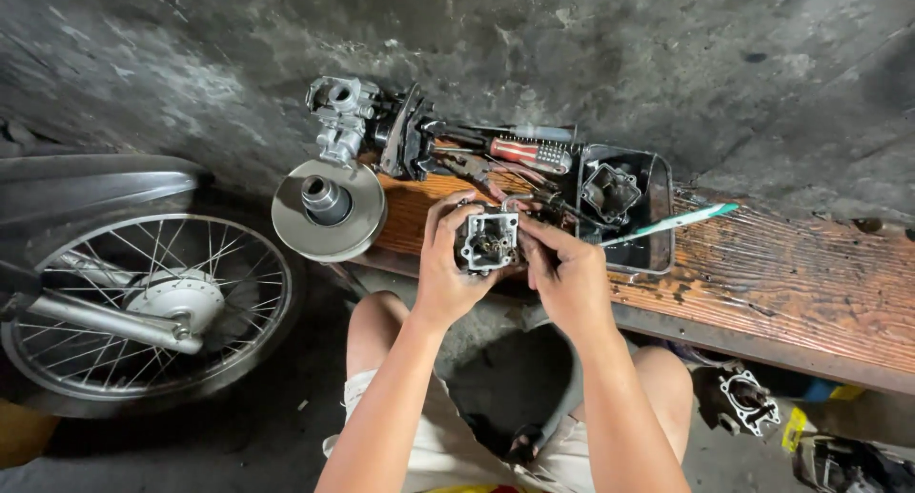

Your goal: Cleaning a motorcycle carburetor using a cloth and a brush at a workbench

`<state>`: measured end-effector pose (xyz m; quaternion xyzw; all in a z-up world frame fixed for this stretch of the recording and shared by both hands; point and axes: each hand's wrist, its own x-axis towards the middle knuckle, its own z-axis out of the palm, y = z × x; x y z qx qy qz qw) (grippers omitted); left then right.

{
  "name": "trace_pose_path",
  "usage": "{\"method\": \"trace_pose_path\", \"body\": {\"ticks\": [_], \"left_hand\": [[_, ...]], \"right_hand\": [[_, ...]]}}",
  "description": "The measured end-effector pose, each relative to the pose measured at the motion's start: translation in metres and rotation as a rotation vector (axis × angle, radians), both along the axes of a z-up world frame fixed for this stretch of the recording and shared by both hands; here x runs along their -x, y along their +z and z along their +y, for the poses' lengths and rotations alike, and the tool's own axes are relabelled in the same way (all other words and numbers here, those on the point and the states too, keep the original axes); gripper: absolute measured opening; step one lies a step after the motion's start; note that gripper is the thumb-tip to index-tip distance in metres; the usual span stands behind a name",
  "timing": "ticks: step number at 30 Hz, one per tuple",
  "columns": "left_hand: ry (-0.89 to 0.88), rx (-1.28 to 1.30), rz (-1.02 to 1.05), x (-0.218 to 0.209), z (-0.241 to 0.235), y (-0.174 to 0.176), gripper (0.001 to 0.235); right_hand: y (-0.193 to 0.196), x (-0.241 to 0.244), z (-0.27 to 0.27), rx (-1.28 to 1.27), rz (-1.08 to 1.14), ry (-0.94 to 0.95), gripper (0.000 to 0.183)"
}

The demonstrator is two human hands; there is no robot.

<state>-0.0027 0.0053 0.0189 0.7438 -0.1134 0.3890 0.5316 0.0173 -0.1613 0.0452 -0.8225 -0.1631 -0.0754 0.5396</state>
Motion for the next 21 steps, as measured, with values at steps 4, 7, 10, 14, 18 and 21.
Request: {"method": "trace_pose_path", "body": {"ticks": [4,7,10,14,18,21], "left_hand": [[-0.015,-0.003,0.006,-0.001,0.001,0.0,0.075],[-0.05,0.001,0.014,0.0,0.004,0.001,0.075],[-0.066,0.018,0.034,0.0,0.006,-0.001,0.073],[-0.1,0.035,0.061,-0.001,0.008,-0.004,0.073],[-0.129,0.019,0.06,0.006,0.01,0.005,0.076],[-0.184,0.042,0.078,0.008,0.012,0.001,0.075]], "right_hand": [[0.005,0.013,0.002,-0.034,-0.057,-0.006,0.024],[0.0,0.018,0.003,-0.078,-0.09,0.004,0.029],[-0.002,0.024,0.005,-0.11,-0.136,-0.038,0.026],[-0.001,0.03,0.003,-0.053,-0.192,-0.062,0.022],[-0.006,0.031,-0.006,0.033,-0.205,-0.078,0.019],[-0.011,0.033,-0.005,0.02,-0.164,-0.064,0.021]]}}
